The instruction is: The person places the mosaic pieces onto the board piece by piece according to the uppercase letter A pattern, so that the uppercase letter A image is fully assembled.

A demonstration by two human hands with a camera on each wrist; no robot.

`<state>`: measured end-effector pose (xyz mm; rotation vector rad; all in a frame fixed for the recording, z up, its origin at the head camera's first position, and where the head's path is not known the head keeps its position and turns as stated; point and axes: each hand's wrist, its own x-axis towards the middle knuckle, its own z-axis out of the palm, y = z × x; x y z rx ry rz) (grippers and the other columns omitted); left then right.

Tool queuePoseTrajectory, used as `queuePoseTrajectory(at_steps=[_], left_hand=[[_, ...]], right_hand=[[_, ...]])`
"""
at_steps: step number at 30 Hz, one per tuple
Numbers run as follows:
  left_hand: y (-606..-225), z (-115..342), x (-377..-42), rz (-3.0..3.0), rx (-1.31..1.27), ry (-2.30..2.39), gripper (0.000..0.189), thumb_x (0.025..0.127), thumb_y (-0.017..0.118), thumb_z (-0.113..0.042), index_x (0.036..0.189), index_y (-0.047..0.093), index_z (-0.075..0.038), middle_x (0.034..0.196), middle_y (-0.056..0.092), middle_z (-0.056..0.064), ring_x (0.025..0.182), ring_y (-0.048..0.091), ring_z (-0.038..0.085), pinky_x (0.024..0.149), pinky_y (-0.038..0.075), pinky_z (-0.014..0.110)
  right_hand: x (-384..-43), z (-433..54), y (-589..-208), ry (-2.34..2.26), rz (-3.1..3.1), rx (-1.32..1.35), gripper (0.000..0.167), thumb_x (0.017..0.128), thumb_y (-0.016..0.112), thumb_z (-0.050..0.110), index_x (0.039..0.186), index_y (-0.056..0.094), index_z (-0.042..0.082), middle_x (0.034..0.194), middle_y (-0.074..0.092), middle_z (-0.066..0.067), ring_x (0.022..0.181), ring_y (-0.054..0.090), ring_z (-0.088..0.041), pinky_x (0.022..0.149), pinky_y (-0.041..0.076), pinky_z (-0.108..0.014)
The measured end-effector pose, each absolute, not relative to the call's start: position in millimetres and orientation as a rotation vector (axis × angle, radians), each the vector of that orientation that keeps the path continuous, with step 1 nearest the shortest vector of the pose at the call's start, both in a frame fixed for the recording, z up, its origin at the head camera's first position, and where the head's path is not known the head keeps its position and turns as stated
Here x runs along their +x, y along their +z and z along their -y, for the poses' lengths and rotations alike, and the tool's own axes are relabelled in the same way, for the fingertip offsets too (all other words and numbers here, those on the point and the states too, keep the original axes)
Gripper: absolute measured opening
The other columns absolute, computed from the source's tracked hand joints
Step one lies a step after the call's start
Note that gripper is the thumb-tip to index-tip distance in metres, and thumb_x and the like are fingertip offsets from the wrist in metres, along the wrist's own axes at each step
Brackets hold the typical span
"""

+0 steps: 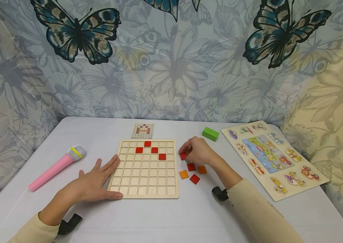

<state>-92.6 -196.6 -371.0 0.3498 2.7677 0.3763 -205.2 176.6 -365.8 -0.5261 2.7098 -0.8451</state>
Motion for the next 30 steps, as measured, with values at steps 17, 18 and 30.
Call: queuePoseTrajectory(at_steps=[17, 18, 30], left_hand=[[-369.7, 197.8, -91.8, -2.753, 0.336, 0.394, 0.126, 0.076, 0.077, -0.077, 0.169, 0.015, -0.020, 0.177, 0.009, -0.003, 0.155, 0.013, 0.059, 0.094, 0.019, 0.095], [-369.8, 197.9, -91.7, -2.754, 0.337, 0.394, 0.126, 0.076, 0.077, -0.077, 0.169, 0.015, -0.020, 0.177, 0.009, -0.003, 0.155, 0.013, 0.059, 0.094, 0.019, 0.095], [-370.4, 198.0, -92.0, -2.757, 0.342, 0.393, 0.126, 0.075, 0.076, -0.077, 0.169, 0.014, -0.020, 0.177, 0.009, -0.003, 0.155, 0.012, 0.059, 0.094, 0.018, 0.095]], right_hand=[[-206.8, -166.5, -360.2, -1.060, -2.613, -0.332, 0.031, 0.083, 0.077, -0.001, 0.112, 0.081, 0.009, 0.108, 0.071, -0.012, 0.078, 0.061, -0.024, 0.062, 0.053, -0.031], [-206.8, -165.6, -359.8, -1.066, -2.613, -0.331, 0.030, 0.084, 0.078, 0.000, 0.112, 0.082, 0.009, 0.108, 0.071, -0.013, 0.079, 0.061, -0.024, 0.062, 0.053, -0.031], [-205.5, -148.6, -354.7, -1.080, -2.601, -0.351, 0.028, 0.083, 0.081, 0.004, 0.110, 0.082, 0.010, 0.101, 0.072, -0.010, 0.079, 0.060, -0.022, 0.054, 0.048, -0.030]])
